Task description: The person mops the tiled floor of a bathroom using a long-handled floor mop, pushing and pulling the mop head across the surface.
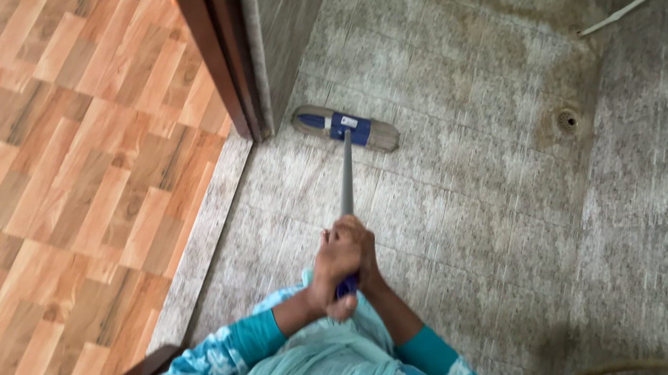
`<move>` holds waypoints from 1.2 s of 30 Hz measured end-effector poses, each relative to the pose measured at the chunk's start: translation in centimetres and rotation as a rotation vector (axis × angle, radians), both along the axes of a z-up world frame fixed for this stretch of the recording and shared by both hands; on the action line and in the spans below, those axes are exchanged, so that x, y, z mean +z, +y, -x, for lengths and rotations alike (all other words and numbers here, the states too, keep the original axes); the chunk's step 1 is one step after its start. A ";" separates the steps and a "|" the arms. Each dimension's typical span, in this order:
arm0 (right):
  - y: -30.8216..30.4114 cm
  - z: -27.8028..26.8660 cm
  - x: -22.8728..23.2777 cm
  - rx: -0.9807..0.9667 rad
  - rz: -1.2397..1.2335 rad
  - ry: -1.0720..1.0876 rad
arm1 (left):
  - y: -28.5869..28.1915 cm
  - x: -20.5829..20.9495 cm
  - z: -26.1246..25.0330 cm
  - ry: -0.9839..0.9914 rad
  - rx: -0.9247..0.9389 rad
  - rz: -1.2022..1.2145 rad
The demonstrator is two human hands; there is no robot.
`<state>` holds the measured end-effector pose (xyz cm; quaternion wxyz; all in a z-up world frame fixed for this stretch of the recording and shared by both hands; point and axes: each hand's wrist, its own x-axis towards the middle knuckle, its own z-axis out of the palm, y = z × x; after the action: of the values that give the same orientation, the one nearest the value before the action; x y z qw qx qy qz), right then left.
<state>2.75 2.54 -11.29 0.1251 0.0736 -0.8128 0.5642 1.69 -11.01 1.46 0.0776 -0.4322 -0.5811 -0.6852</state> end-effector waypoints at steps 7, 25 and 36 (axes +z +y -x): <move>0.6 1.1 1.9 0.088 0.633 -0.195 | 2.3 -1.8 2.4 0.063 -0.042 -0.108; 18.2 29.7 -12.8 0.243 -0.245 0.142 | 15.3 -17.0 26.3 0.073 0.069 0.114; 14.9 24.5 -12.4 0.454 -0.034 0.443 | 11.0 -17.4 19.5 0.093 -0.009 0.250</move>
<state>-21.72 17.43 -23.65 0.1688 0.3765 -0.7379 0.5341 -17.79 0.04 -15.89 0.0468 -0.4725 -0.6557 -0.5870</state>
